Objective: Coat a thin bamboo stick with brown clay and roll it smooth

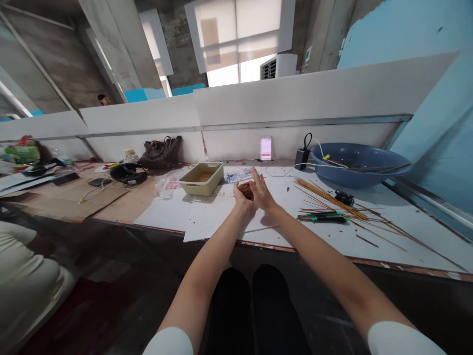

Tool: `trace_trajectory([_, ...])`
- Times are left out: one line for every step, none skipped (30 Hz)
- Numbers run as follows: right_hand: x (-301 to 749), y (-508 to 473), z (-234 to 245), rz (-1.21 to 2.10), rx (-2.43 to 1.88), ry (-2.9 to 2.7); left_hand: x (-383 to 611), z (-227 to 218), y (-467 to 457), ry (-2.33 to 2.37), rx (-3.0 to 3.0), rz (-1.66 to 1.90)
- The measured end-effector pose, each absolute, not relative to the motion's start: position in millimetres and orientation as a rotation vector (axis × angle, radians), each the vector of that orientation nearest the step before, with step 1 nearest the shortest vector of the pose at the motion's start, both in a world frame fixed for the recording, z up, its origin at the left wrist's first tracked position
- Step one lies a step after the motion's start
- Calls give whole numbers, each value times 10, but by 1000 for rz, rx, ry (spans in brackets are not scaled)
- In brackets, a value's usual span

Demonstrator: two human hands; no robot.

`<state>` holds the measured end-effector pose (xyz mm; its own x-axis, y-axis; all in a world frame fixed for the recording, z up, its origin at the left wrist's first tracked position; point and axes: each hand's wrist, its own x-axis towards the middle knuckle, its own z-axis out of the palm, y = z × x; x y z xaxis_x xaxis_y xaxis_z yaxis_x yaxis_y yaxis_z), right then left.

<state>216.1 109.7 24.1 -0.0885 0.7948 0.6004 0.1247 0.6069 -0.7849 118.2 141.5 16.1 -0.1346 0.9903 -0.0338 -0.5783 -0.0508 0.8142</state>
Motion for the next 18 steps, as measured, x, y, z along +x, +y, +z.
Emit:
trace_trajectory([2176, 1100, 234, 682, -804, -1543, 1173, 171, 1409, 812, 602, 1540])
trace_trajectory([2194, 1102, 223, 709, -820, -1487, 1174, 181, 1401, 802, 547, 1532])
trace_trajectory([2214, 1104, 208, 740, -834, -1438, 1182, 192, 1392, 800, 524, 1522])
trace_trajectory([2233, 1106, 192, 764, -846, -1400, 1194, 203, 1381, 796, 504, 1513])
trace_trajectory([2250, 1111, 174, 779, -858, -1372, 1208, 214, 1370, 796, 494, 1504])
trace_trajectory([2263, 1119, 156, 793, -870, -1348, 1221, 224, 1360, 801, 494, 1497])
trace_trajectory([2271, 1133, 139, 811, -882, -1317, 1231, 232, 1350, 809, 502, 1492])
trace_trajectory([2273, 1152, 125, 832, -893, -1280, 1238, 239, 1341, 820, 517, 1494])
trace_trajectory([2270, 1175, 114, 856, -902, -1240, 1242, 245, 1331, 834, 540, 1503])
trace_trajectory([2263, 1201, 108, 886, -909, -1200, 1245, 249, 1321, 849, 569, 1519])
trace_trajectory([2254, 1228, 108, 923, -912, -1162, 1247, 251, 1307, 865, 607, 1542])
trace_trajectory([2243, 1252, 113, 970, -913, -1126, 1251, 253, 1291, 879, 653, 1571])
trace_trajectory([2234, 1273, 124, 1026, -911, -1095, 1258, 252, 1271, 890, 704, 1601])
trace_trajectory([2227, 1287, 140, 1089, -905, -1071, 1267, 250, 1247, 898, 767, 1632])
trace_trajectory([2226, 1295, 160, 1155, -896, -1052, 1280, 247, 1222, 900, 848, 1661])
trace_trajectory([2229, 1296, 183, 1217, -884, -1036, 1294, 242, 1198, 898, 937, 1686])
trace_trajectory([2239, 1292, 207, 1271, -868, -1022, 1308, 237, 1177, 888, 1022, 1707])
trace_trajectory([2255, 1285, 230, 1315, -852, -1006, 1322, 231, 1159, 880, 1114, 1727])
